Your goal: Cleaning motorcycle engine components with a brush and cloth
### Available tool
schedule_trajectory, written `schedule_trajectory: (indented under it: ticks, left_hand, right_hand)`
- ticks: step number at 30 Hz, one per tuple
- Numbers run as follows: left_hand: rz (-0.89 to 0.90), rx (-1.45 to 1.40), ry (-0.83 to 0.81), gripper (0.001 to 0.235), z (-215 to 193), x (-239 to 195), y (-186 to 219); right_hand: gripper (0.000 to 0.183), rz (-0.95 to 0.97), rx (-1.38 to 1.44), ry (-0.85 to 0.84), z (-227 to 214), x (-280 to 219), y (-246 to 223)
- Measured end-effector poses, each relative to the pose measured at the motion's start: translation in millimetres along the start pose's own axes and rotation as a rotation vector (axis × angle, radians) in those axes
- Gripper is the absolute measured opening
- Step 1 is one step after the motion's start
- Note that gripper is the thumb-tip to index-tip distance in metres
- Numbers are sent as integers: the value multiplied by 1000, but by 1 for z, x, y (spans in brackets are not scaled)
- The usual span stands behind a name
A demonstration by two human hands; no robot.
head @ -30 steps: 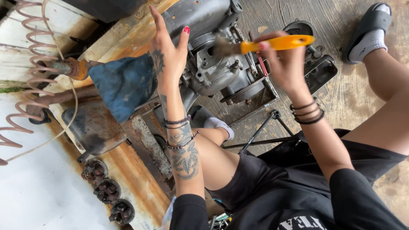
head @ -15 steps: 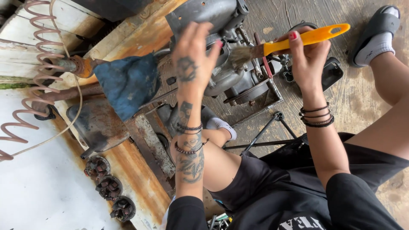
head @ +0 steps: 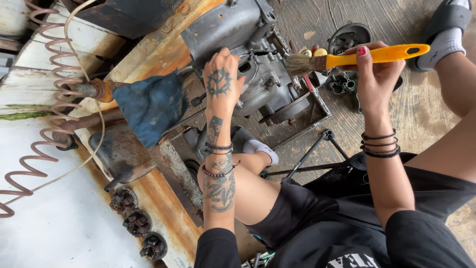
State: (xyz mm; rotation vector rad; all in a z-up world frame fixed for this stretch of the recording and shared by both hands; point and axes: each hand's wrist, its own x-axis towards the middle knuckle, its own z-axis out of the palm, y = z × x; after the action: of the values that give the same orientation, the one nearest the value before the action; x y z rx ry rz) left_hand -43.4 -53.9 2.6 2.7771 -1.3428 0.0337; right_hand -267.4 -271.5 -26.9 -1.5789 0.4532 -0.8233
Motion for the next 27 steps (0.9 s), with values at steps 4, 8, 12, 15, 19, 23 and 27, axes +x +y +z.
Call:
schedule_trajectory:
  ticks: [4,8,12,15,19,23,27]
  left_hand:
    - [-86,-173,-27,38,1,2,0]
    - [-173,-151,-97,27,21,2,-6]
    - [-221,-178,-61,13,19,3,-10]
    - [-288,-159,-115,26,12,1,-9]
    - [-296,-250,-102,24,7,0,-12]
    - [-281,-348,-70,8,-3,3,-14]
    - [-202,-416,9,4,-9,1,-22]
  right_hand:
    - [22,-14,51,-59,17,3,15]
    - [25,38,63,-122,45,8,4]
    - [34,43,64,-106,55,15,-3]
    - [35,18,30,-99,58,17,-3]
    - [35,23,39,-92,55,14,-2]
    - [31,34,52,-74,50,12,1]
    - [26,62,107,-50,48,10,1]
